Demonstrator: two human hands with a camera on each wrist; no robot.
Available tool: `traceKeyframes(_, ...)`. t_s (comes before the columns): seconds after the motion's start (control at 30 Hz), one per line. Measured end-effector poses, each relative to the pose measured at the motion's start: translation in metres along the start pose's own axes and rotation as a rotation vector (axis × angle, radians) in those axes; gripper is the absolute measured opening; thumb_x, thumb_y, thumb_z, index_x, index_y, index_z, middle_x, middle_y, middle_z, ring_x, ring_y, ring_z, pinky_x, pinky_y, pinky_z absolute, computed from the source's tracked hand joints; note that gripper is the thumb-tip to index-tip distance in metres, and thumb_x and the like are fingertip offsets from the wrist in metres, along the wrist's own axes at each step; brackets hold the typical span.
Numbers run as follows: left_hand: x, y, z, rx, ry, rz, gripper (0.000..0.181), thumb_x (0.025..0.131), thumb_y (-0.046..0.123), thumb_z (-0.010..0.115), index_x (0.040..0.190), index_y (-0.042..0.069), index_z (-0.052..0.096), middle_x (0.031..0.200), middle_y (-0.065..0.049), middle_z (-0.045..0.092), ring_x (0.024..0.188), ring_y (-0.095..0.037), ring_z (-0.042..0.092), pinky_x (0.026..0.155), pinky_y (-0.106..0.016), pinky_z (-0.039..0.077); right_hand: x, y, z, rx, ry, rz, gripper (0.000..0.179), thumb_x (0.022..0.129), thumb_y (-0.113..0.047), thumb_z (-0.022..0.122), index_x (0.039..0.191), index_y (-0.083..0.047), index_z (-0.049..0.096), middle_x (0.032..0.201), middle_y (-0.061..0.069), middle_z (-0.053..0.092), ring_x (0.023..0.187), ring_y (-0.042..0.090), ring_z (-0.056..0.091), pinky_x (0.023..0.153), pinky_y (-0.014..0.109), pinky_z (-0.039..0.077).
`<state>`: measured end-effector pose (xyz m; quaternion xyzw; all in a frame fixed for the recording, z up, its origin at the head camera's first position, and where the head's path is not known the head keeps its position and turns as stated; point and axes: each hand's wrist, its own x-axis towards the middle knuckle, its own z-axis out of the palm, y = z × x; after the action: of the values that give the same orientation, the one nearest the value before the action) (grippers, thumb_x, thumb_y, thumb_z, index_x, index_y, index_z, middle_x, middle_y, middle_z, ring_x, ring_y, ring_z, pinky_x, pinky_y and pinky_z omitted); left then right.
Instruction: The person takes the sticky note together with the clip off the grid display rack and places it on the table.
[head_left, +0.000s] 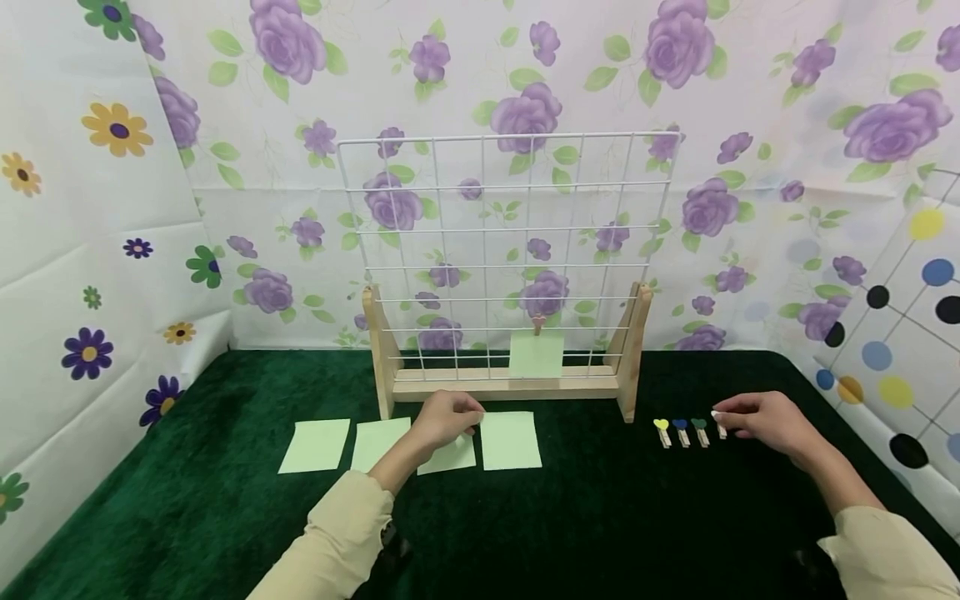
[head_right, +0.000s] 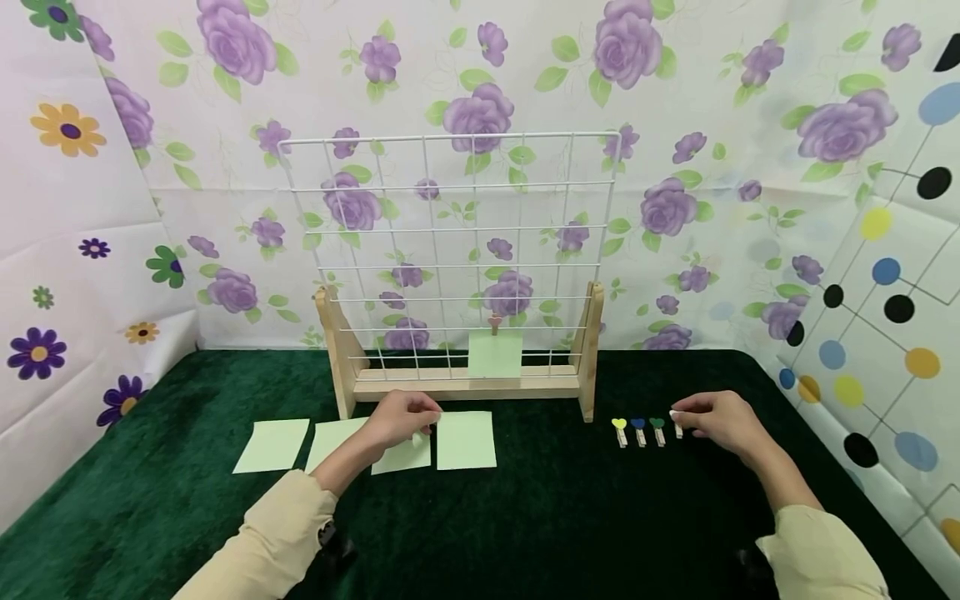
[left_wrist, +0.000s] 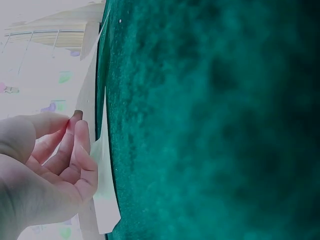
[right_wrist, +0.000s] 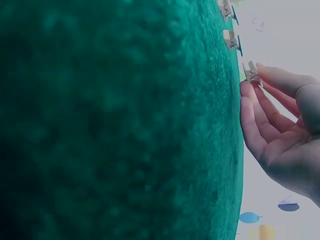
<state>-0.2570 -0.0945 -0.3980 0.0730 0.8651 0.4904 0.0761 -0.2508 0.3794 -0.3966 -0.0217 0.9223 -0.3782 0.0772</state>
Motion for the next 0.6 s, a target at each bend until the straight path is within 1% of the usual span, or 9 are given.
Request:
traceKeyframes(0.23,0.0011,0.0005,0.0003,0.016,-0.007,0.011,0.014,0.095,0.008,0.06,0.099,0.001,0.071,0.093,-0.007,0.067,0.072,-0.017,0.064,0.071,-0.036,0.049,-0.0002,0.0032,-0.0031,0.018,-0.047,0.015,0.045,0.094,-0.03,0.065,0.118,0.008,0.062,0.118,0.024,0.06,0.096,0.024,0.062,0.077,0.037,0.055)
traceKeyframes(0.47,0.0037,0.0004,0.001,0.038,0.01,0.017,0.013,0.094,0.007,0.061,0.097,0.0,0.071,0.09,-0.007,0.067,0.07,-0.017,0.063,0.062,-0.031,0.047,-0.0001,0.004,-0.003,0.02,-0.065,0.0,0.044,0.093,-0.029,0.066,0.119,0.007,0.062,0.12,0.025,0.058,0.097,0.024,0.061,0.077,0.036,0.054)
traceKeyframes(0.6,0.0041,-0.0008,0.0012,0.035,0.013,0.012,0.013,0.093,0.006,0.06,0.097,-0.001,0.071,0.087,-0.007,0.066,0.07,-0.017,0.062,0.058,-0.03,0.047,0.0,0.0045,-0.0023,0.007,-0.068,-0.019,0.041,0.093,-0.027,0.066,0.117,0.006,0.064,0.12,0.025,0.058,0.096,0.024,0.061,0.077,0.036,0.054)
